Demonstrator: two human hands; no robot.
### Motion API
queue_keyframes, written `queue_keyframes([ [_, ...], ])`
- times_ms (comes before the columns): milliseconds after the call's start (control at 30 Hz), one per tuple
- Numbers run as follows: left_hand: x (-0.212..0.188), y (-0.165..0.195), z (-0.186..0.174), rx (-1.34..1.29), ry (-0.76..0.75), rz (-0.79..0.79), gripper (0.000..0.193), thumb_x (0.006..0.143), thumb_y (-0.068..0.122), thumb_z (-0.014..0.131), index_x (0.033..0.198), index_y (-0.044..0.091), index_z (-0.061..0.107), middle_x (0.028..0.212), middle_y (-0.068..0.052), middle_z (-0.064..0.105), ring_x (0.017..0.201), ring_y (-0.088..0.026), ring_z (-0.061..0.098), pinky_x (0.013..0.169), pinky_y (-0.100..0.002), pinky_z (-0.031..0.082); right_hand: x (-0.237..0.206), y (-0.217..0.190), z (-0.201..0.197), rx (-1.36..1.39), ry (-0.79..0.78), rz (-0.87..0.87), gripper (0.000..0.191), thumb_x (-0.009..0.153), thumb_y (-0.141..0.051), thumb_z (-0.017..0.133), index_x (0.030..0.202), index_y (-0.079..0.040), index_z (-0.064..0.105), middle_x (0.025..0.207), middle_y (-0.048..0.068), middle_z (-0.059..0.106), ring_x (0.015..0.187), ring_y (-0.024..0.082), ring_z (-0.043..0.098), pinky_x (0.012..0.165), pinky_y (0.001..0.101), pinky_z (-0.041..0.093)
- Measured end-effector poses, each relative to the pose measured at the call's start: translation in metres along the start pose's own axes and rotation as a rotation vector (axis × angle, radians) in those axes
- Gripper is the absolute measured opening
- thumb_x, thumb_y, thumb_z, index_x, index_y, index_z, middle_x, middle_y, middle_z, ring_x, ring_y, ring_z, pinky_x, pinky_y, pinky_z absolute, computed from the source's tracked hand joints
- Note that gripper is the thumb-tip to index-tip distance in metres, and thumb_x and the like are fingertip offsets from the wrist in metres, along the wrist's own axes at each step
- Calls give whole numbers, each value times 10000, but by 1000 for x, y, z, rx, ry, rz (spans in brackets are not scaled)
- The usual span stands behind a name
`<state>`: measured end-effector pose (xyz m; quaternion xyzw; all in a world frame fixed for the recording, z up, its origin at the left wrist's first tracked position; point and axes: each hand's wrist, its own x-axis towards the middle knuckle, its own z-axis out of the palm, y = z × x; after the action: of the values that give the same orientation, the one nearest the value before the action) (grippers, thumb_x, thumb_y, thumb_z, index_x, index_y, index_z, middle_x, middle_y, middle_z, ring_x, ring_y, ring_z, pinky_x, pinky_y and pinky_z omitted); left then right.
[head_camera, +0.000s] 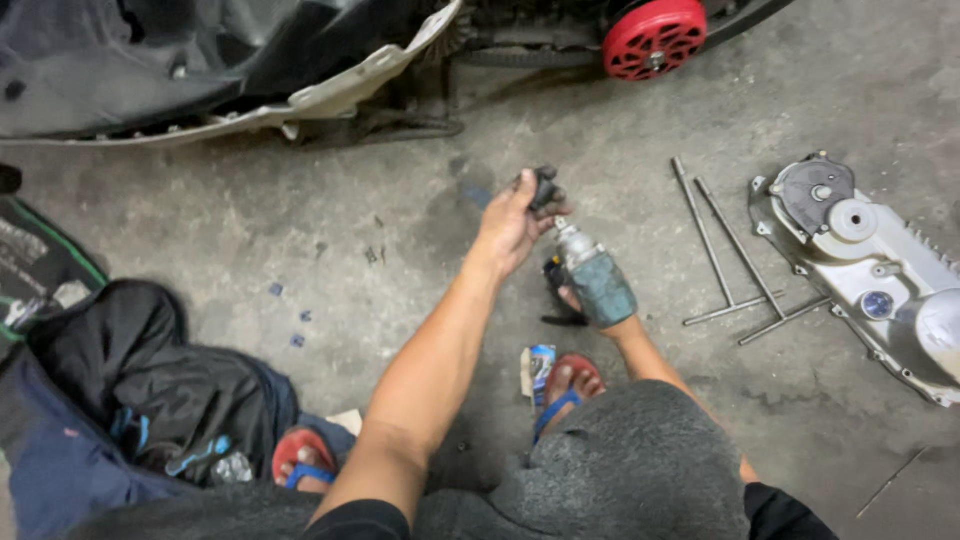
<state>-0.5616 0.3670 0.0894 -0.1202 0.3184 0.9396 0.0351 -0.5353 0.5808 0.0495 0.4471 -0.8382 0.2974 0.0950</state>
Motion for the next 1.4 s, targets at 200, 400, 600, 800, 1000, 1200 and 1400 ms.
queue_keyframes([
  [200,3,-27,31,101,145,-57,379,1035,375,582,1135,24,480,954,-176,669,912,-407,749,817,-516,614,-4,-11,-5,60,35,145,409,896,-273,732,1236,-59,654,1162,195,675,1106,434,613,1012,544,463],
  [400,16,-48,42,-78,331,68,378,1042,386,552,1122,19,592,889,-151,670,780,-349,737,749,-472,612,2,-19,-4,-1,175,141,371,913,-248,738,1226,-60,674,1181,196,673,1131,433,616,1003,540,480],
  [600,36,-34,33,-120,380,148,332,1070,370,528,1087,39,552,840,-101,614,756,-318,729,722,-443,622,25,-9,3,79,214,126,387,906,-202,751,1259,-64,672,1206,181,693,1159,407,642,1008,518,500],
  [800,50,-9,38,90,379,51,327,1079,345,500,1112,19,515,838,-103,600,731,-316,728,610,-441,583,46,2,6,78,197,129,380,869,-207,768,1214,-69,686,1161,169,704,1111,408,659,980,514,517],
  [1000,45,-4,43,309,415,21,389,1065,338,470,1216,-15,533,833,-130,598,668,-344,712,551,-434,564,41,0,20,-9,237,66,367,865,-185,742,1217,-89,698,1195,161,709,1131,404,666,1005,518,518],
  [1200,29,2,34,1081,476,356,357,1138,338,494,1133,14,644,901,-105,716,807,-331,769,673,-409,573,37,0,26,-26,74,91,356,785,-246,777,1113,-119,722,1094,117,741,1040,391,683,894,547,506],
  [1400,16,-9,46,-109,210,46,291,1079,366,459,1102,82,523,846,-94,623,795,-327,758,654,-436,605,29,-4,24,89,206,167,356,910,-223,712,1228,-66,679,1157,174,699,1105,405,656,978,542,505],
])
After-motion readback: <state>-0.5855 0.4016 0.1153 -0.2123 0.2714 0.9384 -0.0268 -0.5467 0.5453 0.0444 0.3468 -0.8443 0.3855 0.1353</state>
